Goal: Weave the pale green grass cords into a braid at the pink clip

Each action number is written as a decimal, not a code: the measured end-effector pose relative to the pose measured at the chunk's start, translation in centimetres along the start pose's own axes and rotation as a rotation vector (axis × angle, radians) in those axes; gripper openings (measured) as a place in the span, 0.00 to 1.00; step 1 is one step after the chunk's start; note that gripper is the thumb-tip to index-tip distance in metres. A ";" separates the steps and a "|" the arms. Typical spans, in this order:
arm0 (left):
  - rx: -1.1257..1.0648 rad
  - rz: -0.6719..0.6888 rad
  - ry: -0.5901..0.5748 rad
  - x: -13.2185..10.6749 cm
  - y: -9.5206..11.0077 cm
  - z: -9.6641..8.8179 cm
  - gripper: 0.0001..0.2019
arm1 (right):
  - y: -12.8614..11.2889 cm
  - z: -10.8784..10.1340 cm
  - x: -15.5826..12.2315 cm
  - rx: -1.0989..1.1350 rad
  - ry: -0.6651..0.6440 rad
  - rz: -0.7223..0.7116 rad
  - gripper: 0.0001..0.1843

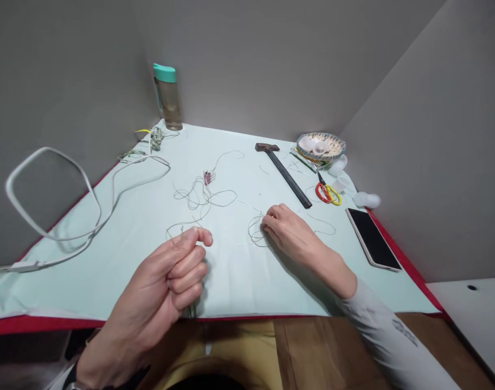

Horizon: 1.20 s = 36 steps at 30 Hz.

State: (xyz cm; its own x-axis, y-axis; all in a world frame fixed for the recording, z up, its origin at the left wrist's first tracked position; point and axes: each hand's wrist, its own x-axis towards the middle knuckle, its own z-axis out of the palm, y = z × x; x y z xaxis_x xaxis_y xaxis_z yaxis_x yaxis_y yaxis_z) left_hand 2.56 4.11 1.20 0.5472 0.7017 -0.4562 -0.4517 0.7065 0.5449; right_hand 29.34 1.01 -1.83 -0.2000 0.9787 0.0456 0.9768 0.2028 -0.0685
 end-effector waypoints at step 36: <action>0.052 0.013 -0.028 0.8 0.1 0.9 0.04 | 0.2 -14.1 1.6 0.949 0.476 0.037 0.05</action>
State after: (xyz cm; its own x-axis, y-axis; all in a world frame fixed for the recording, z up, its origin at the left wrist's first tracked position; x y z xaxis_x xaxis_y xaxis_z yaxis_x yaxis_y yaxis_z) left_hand 3.60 4.68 1.58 0.5614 0.7072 -0.4297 -0.4215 0.6912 0.5869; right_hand 30.26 2.20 12.31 0.0799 0.9137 0.3985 0.4807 0.3149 -0.8184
